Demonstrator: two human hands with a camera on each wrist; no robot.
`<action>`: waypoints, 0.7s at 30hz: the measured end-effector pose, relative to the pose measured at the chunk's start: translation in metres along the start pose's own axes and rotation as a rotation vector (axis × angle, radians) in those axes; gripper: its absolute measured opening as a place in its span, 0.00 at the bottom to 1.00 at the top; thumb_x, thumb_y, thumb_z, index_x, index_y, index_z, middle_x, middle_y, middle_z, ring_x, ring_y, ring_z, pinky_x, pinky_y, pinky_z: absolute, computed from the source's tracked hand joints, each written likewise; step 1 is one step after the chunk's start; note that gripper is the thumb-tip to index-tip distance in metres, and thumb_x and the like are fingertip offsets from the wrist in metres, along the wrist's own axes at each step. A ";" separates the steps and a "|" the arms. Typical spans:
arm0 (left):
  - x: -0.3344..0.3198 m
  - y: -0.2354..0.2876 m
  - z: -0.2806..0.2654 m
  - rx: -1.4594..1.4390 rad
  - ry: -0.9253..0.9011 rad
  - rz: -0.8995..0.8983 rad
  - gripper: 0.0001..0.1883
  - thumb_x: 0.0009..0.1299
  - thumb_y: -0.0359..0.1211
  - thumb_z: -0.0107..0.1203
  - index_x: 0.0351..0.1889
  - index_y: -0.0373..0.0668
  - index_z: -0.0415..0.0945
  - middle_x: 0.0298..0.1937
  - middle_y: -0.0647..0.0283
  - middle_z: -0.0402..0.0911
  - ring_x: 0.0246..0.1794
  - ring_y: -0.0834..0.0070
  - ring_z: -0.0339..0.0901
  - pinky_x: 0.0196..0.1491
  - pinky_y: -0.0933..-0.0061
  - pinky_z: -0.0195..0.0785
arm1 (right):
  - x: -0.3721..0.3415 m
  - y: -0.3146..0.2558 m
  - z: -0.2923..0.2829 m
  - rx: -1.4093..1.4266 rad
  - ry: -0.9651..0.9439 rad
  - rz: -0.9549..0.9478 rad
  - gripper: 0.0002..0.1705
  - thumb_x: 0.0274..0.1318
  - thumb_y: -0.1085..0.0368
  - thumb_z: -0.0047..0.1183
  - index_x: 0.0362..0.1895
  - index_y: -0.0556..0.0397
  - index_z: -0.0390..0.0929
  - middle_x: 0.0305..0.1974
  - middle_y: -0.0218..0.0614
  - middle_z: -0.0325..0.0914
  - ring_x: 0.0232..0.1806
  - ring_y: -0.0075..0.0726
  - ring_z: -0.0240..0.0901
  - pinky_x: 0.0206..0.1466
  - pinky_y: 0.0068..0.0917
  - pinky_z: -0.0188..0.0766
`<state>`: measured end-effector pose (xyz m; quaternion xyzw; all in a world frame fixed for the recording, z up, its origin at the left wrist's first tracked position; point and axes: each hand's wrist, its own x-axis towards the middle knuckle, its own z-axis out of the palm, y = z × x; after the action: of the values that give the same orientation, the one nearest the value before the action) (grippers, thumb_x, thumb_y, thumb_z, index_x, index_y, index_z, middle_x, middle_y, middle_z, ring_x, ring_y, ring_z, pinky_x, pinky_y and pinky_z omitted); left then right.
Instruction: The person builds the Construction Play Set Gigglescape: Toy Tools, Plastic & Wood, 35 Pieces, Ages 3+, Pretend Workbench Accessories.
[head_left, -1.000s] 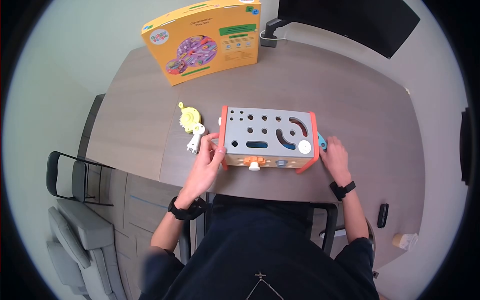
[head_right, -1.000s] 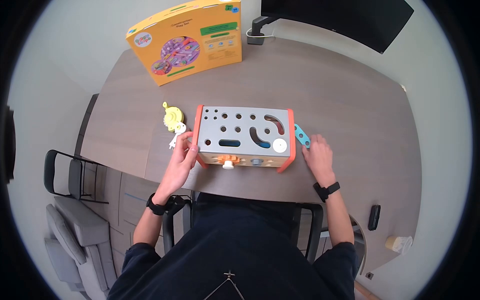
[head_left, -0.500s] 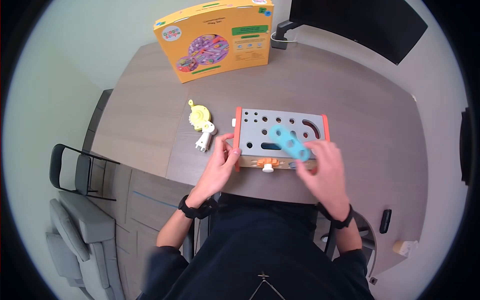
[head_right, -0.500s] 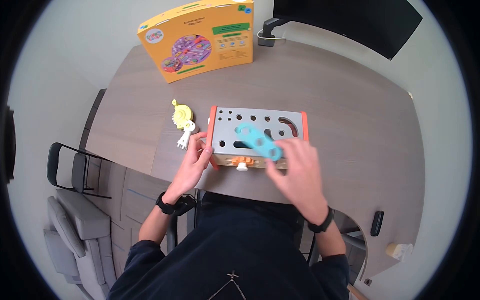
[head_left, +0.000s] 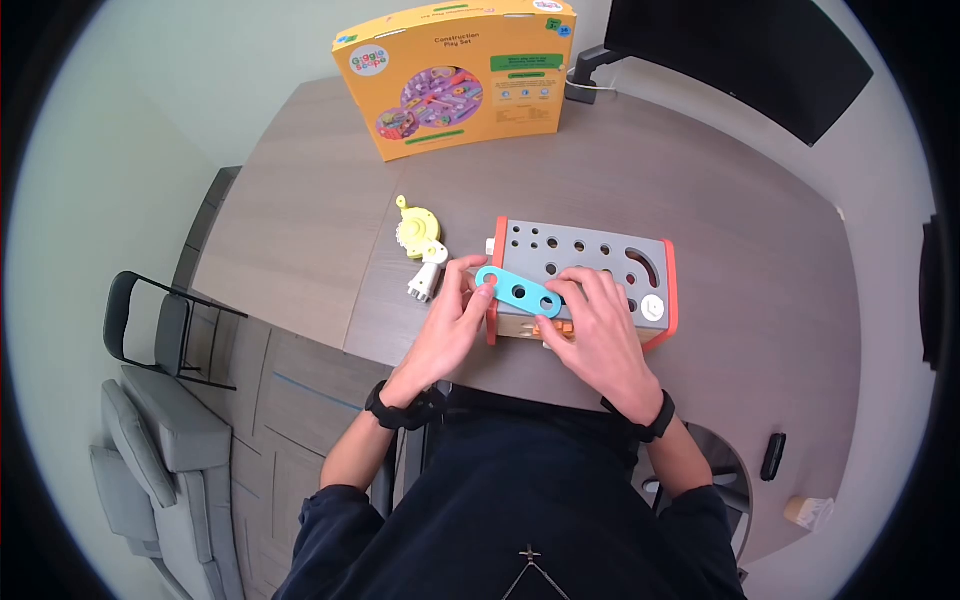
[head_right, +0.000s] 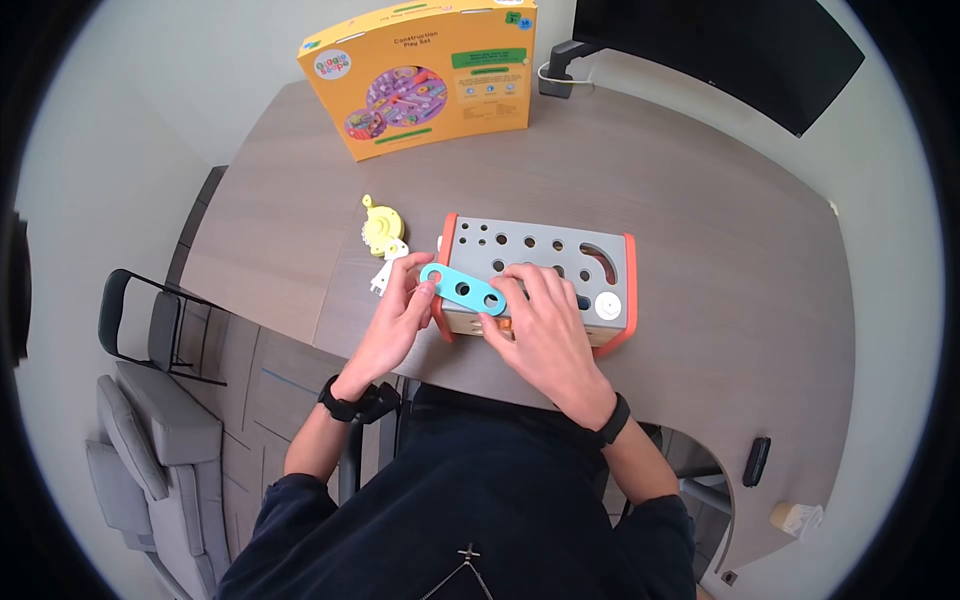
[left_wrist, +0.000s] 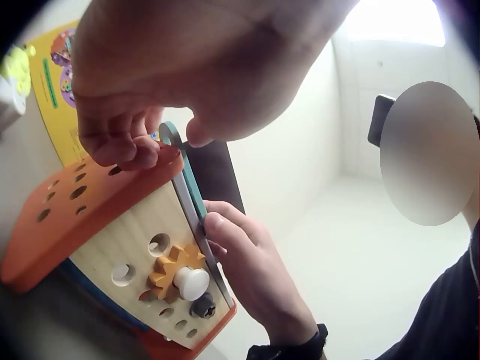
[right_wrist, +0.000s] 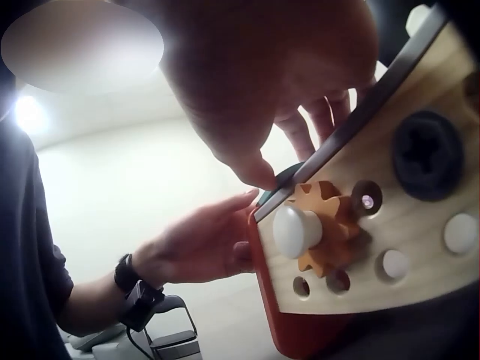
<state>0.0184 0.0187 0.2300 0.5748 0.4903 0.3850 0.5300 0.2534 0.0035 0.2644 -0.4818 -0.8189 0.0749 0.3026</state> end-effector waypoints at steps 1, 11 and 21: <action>0.001 0.002 0.000 -0.006 0.000 -0.010 0.22 0.89 0.36 0.47 0.76 0.38 0.60 0.43 0.65 0.73 0.40 0.81 0.74 0.43 0.73 0.70 | 0.000 0.001 0.000 0.001 -0.004 -0.003 0.21 0.58 0.62 0.71 0.52 0.57 0.82 0.55 0.41 0.78 0.60 0.48 0.75 0.61 0.45 0.70; 0.007 -0.004 -0.003 0.032 0.041 0.036 0.21 0.89 0.38 0.48 0.74 0.40 0.65 0.38 0.67 0.73 0.36 0.80 0.74 0.40 0.70 0.71 | -0.002 0.001 -0.001 0.033 -0.013 0.025 0.23 0.58 0.62 0.71 0.54 0.59 0.82 0.56 0.41 0.78 0.60 0.49 0.74 0.62 0.45 0.69; 0.053 -0.055 -0.080 0.830 0.398 -0.014 0.22 0.83 0.43 0.56 0.65 0.36 0.72 0.53 0.45 0.84 0.49 0.47 0.86 0.51 0.48 0.77 | -0.002 0.003 -0.004 0.057 -0.041 0.020 0.23 0.60 0.61 0.71 0.54 0.59 0.81 0.56 0.42 0.77 0.61 0.49 0.73 0.64 0.44 0.69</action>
<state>-0.0554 0.0859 0.1832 0.6500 0.6992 0.2554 0.1533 0.2581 0.0029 0.2653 -0.4795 -0.8176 0.1113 0.2987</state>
